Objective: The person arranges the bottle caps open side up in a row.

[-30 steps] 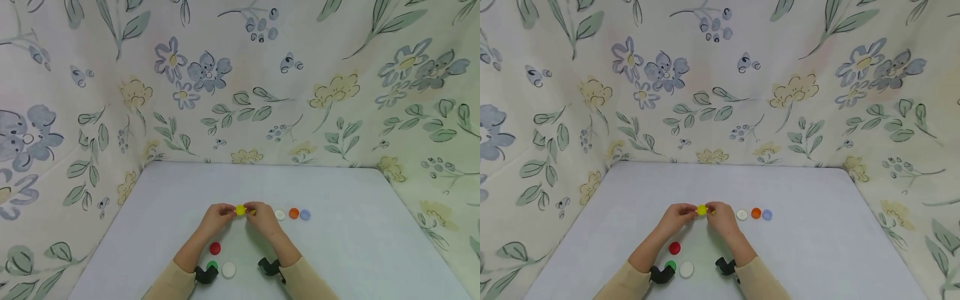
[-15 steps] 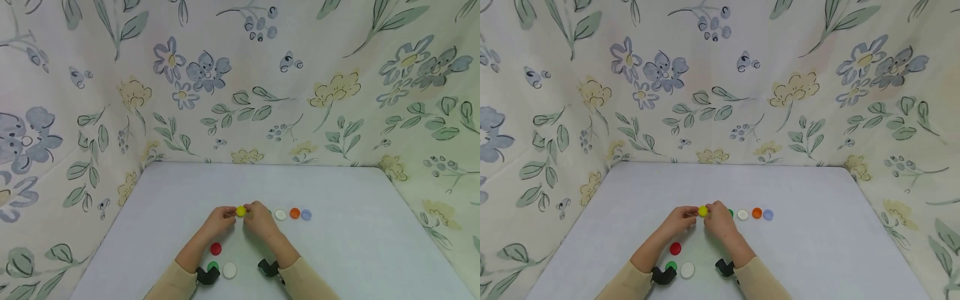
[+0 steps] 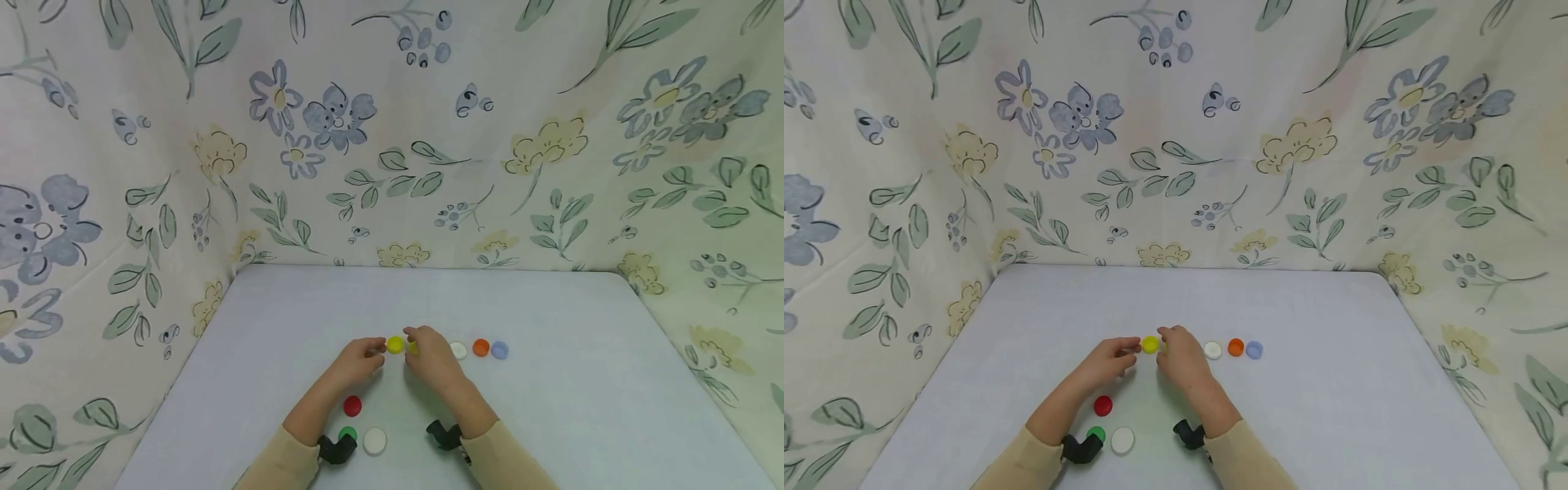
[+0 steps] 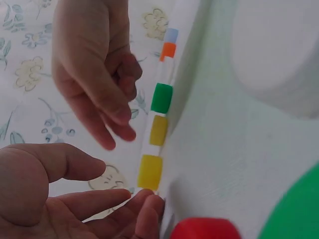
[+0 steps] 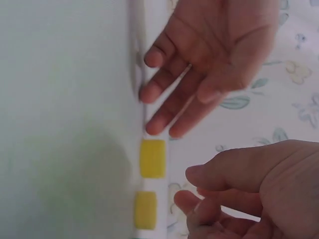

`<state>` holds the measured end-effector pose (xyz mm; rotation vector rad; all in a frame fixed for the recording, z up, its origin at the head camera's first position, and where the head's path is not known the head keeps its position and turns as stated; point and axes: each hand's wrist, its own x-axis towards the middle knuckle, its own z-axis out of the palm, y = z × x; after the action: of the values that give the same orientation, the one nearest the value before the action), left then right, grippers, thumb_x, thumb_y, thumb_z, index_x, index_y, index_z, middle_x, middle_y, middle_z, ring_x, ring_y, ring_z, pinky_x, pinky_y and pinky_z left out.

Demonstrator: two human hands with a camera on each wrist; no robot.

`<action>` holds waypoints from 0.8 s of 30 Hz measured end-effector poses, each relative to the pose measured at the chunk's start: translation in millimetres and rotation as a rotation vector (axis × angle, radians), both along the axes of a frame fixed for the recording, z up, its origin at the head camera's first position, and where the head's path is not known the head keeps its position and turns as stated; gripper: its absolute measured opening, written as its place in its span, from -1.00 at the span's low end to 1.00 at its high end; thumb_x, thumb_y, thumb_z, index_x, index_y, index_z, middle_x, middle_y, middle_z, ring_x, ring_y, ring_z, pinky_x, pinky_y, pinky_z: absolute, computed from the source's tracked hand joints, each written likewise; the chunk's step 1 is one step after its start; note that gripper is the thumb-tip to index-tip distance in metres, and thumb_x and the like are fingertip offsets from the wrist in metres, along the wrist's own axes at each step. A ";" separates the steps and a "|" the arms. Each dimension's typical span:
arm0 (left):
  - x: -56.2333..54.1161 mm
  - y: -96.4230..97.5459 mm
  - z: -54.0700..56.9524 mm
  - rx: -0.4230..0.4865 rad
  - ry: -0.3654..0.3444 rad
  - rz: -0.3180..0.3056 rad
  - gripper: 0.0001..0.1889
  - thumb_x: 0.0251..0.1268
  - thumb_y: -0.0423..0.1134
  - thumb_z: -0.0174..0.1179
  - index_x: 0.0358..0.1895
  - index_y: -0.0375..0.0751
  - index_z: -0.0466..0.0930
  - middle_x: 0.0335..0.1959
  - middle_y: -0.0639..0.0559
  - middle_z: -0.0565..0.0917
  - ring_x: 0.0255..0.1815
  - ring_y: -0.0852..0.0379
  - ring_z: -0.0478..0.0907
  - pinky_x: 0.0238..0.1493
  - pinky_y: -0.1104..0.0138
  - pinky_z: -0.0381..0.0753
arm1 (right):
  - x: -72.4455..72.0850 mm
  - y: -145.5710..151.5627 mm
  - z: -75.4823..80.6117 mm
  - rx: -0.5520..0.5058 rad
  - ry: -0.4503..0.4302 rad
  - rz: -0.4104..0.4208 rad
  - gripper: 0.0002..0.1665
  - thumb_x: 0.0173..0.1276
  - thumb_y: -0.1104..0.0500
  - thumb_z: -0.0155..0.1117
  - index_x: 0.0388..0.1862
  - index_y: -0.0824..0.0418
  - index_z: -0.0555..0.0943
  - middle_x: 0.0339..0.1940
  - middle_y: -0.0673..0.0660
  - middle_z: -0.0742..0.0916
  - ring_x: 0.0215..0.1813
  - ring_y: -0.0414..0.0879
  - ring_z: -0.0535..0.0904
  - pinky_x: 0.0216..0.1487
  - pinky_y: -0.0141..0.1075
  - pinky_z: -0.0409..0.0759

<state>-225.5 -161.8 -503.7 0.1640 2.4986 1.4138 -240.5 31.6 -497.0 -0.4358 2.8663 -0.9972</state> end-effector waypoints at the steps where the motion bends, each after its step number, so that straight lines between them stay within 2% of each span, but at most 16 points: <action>1: 1.7 -1.7 1.8 0.000 -0.002 0.002 -0.52 0.41 -0.37 0.17 0.36 -0.42 0.48 0.14 -0.22 0.67 0.05 -0.12 0.60 -0.12 0.19 0.69 | 1.2 2.0 2.1 -0.002 -0.004 -0.005 -0.48 0.34 0.32 0.37 0.29 0.28 0.61 0.02 0.19 0.71 0.01 0.06 0.61 0.15 -0.04 0.62; 3: 5.4 -5.7 5.4 -0.002 0.007 0.003 -0.54 0.43 -0.37 0.17 0.36 -0.40 0.49 0.13 -0.19 0.68 0.04 -0.10 0.62 -0.12 0.19 0.69 | 3.3 6.4 6.3 -0.024 -0.017 -0.007 -0.50 0.35 0.31 0.37 0.28 0.25 0.61 0.02 0.18 0.71 -0.04 0.03 0.61 0.09 -0.07 0.65; 7: 13.8 -14.9 10.1 0.013 0.068 0.017 -0.62 0.48 -0.34 0.18 0.29 -0.34 0.59 0.11 -0.12 0.71 0.12 -0.11 0.62 0.04 0.11 0.67 | 10.8 14.7 14.3 -0.096 -0.041 0.016 -0.55 0.36 0.31 0.38 0.24 0.24 0.63 0.02 0.14 0.72 -0.09 -0.02 0.64 -0.03 -0.13 0.69; 12: 33.1 -28.0 12.8 0.082 0.075 0.010 -0.71 0.49 -0.30 0.22 0.18 -0.23 0.70 0.10 -0.08 0.73 0.18 -0.06 0.63 0.17 0.09 0.61 | 29.5 23.4 11.8 -0.160 -0.110 0.100 -0.60 0.40 0.27 0.36 0.21 0.27 0.65 0.05 0.11 0.74 0.03 0.00 0.68 -0.01 -0.13 0.70; 16: 53.2 -37.3 15.7 0.097 0.044 -0.016 -0.74 0.46 -0.27 0.26 0.12 -0.21 0.74 0.06 -0.05 0.75 0.13 0.01 0.67 0.11 0.18 0.64 | 45.7 26.2 3.4 -0.159 -0.186 0.203 -0.58 0.39 0.22 0.40 0.21 0.24 0.65 0.05 0.08 0.74 0.05 -0.02 0.67 0.00 -0.15 0.69; 19: 67.0 -40.0 16.4 0.101 0.040 -0.033 -0.74 0.42 -0.23 0.32 0.08 -0.21 0.76 0.03 -0.05 0.76 0.04 0.06 0.70 0.01 0.26 0.68 | 55.0 23.7 -2.4 -0.139 -0.197 0.274 -0.55 0.34 0.17 0.46 0.19 0.21 0.67 0.01 0.02 0.74 0.00 -0.09 0.65 0.00 -0.21 0.66; 21: 74.7 -39.7 13.9 0.091 0.076 -0.053 -0.73 0.38 -0.22 0.36 0.06 -0.23 0.76 0.02 -0.07 0.77 -0.02 0.09 0.71 -0.03 0.28 0.68 | 60.7 19.5 -5.7 -0.124 -0.183 0.316 -0.55 0.30 0.14 0.51 0.15 0.20 0.69 -0.04 -0.02 0.73 -0.08 -0.16 0.62 -0.03 -0.26 0.64; 24: 85.3 -38.5 4.5 0.056 0.164 -0.098 -0.71 0.30 -0.28 0.42 0.04 -0.31 0.76 -0.03 -0.09 0.77 -0.09 0.09 0.70 -0.05 0.27 0.68 | 70.4 10.5 -9.7 -0.096 -0.148 0.371 -0.53 0.23 0.08 0.58 0.09 0.20 0.71 -0.14 -0.06 0.72 -0.18 -0.23 0.55 -0.10 -0.31 0.59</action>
<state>-140.2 -200.3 -499.2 0.4241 2.5409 1.4853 -170.1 42.1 -506.7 -0.8263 2.4872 -1.0471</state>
